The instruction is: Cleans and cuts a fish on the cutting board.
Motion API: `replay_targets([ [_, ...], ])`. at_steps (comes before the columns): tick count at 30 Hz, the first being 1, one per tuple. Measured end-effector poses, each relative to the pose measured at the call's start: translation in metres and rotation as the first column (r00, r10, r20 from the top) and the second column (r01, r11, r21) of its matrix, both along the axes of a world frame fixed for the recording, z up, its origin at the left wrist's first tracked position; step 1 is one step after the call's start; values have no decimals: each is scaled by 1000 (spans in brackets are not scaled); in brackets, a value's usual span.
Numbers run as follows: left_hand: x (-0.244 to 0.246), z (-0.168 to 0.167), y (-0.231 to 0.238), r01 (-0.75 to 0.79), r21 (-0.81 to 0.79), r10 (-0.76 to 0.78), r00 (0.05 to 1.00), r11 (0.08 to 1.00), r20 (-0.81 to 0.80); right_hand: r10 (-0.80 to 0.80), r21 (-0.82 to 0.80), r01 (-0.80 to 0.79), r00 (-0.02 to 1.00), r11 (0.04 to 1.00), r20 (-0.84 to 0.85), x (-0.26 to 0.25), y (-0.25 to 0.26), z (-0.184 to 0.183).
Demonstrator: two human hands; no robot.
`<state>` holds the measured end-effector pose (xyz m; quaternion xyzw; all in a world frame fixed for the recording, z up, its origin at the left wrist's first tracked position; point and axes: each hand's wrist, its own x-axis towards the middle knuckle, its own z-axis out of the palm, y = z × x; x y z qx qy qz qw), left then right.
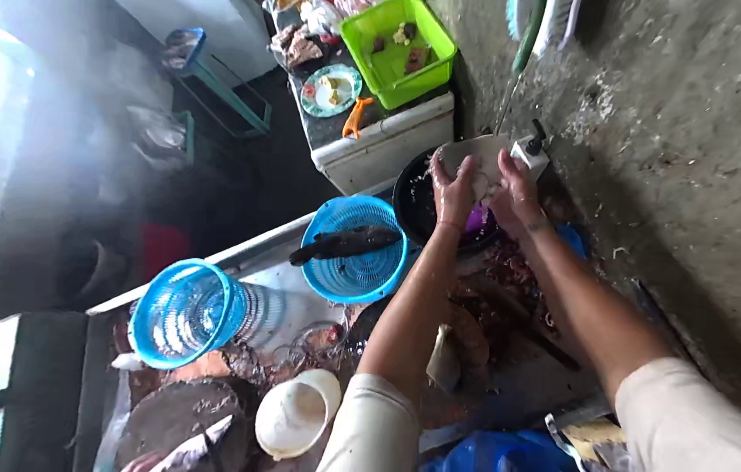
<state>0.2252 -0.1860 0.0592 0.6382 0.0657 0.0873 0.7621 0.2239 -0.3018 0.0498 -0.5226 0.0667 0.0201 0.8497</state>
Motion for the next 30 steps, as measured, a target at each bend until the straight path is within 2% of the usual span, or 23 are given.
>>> replay_targets([
  [1, -7, 3, 3, 25, 149, -30, 999, 989, 30, 19, 103, -21, 1000, 994, 19, 6, 7, 0],
  [2, -14, 7, 7, 33, 272, -49, 997, 962, 52, 10, 121, -13, 999, 993, 30, 11, 15, 3],
  [3, -21, 12, 14, 21, 358, -46, 997, 933, 60, -28, 31, 27, 999, 999, 28, 16, 23, 7],
  [4, -30, 16, 22, 5, 422, -32, 998, 907, 59, -95, -151, 101, 994, 983, 45, 19, 30, 9],
  [5, -41, 19, 33, -10, 457, -16, 998, 890, 52, -128, -366, 162, 985, 916, 115, 23, 36, 10],
  [7, -66, 18, 59, -73, 416, 47, 996, 906, 73, -13, -716, 201, 966, 668, 260, 29, 39, 18],
  [9, -97, 4, 93, -206, 257, 199, 979, 944, 53, 172, -870, 178, 943, 459, 284, 19, 41, 25],
  [11, -118, -20, 129, -341, 102, 350, 933, 934, -83, 377, -925, 140, 884, 354, 278, -20, 50, 26],
  [13, -142, -42, 161, -389, -75, 362, 902, 918, -236, 555, -974, 47, 815, 220, 165, -99, 68, 10],
  [14, -158, -51, 174, -385, -94, 344, 892, 918, -293, 618, -992, -53, 785, 114, 29, -147, 79, -5],
  [15, -178, -59, 184, -353, -45, 319, 886, 934, -335, 649, -977, -212, 741, -21, -175, -194, 87, -22],
  [17, -222, -76, 199, -219, 120, 249, 881, 968, -401, 621, -823, -506, 565, -260, -543, -256, 101, -60],
  [18, -249, -87, 202, -146, 210, 224, 879, 967, -421, 601, -758, -556, 492, -341, -631, -273, 108, -82],
  [20, -302, -104, 198, -9, 351, 174, 880, 937, -443, 600, -741, -550, 461, -386, -654, -283, 116, -106],
  [22, -342, -123, 181, 25, 426, 185, 876, 904, -445, 646, -760, -529, 437, -378, -626, -279, 114, -109],
  [24, -352, -133, 158, -56, 370, 222, 879, 927, -422, 693, -793, -541, 457, -282, -558, -271, 101, -110],
  [25, -347, -129, 145, -93, 325, 221, 897, 941, -384, 704, -791, -594, 498, -149, -507, -262, 91, -103],
  [26, -334, -118, 132, -103, 274, 191, 929, 956, -317, 712, -757, -651, 559, 59, -425, -248, 80, -91],
  [27, -317, -105, 120, -73, 233, 127, 966, 970, -225, 703, -676, -669, 639, 309, -312, -231, 68, -75],
  [28, -297, -86, 107, -5, 231, 38, 989, 973, -140, 667, -570, -641, 717, 514, -203, -211, 56, -58],
  [29, -272, -56, 92, 71, 300, -42, 994, 951, -101, 599, -487, -577, 790, 656, -129, -188, 46, -42],
  [30, -248, -6, 72, 153, 414, -102, 984, 897, -143, 507, -419, -489, 858, 765, -76, -160, 40, -25],
])
